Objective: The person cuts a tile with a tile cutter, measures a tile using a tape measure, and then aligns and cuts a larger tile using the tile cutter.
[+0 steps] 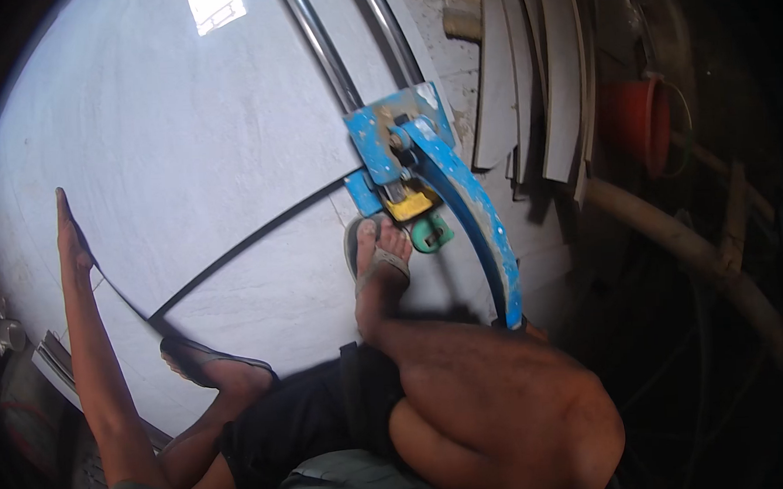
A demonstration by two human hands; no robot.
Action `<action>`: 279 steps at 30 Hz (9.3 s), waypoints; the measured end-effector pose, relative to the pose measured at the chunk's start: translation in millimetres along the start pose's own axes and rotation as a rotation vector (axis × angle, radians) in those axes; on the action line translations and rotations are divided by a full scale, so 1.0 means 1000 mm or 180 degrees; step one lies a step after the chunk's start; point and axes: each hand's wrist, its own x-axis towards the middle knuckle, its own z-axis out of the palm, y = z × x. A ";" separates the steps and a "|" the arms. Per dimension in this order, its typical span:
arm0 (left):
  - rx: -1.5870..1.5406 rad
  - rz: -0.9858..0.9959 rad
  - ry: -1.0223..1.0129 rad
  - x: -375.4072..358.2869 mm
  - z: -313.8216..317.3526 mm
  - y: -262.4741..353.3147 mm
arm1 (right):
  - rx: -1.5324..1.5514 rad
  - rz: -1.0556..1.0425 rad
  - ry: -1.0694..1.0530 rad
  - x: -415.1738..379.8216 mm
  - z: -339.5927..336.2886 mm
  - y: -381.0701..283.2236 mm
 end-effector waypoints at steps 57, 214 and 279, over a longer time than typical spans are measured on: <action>0.0313 0.0100 0.0190 -0.005 0.006 0.002 | -0.1346 -0.2085 0.0018 0.220 -0.026 -0.587; 0.0366 0.1405 0.1837 -0.012 -0.015 -0.019 | 0.0383 -0.3289 0.4414 0.157 -0.153 -0.310; 0.4325 0.3313 0.0594 -0.234 -0.108 0.071 | -0.2904 -0.7261 -0.2870 -0.030 0.286 -0.292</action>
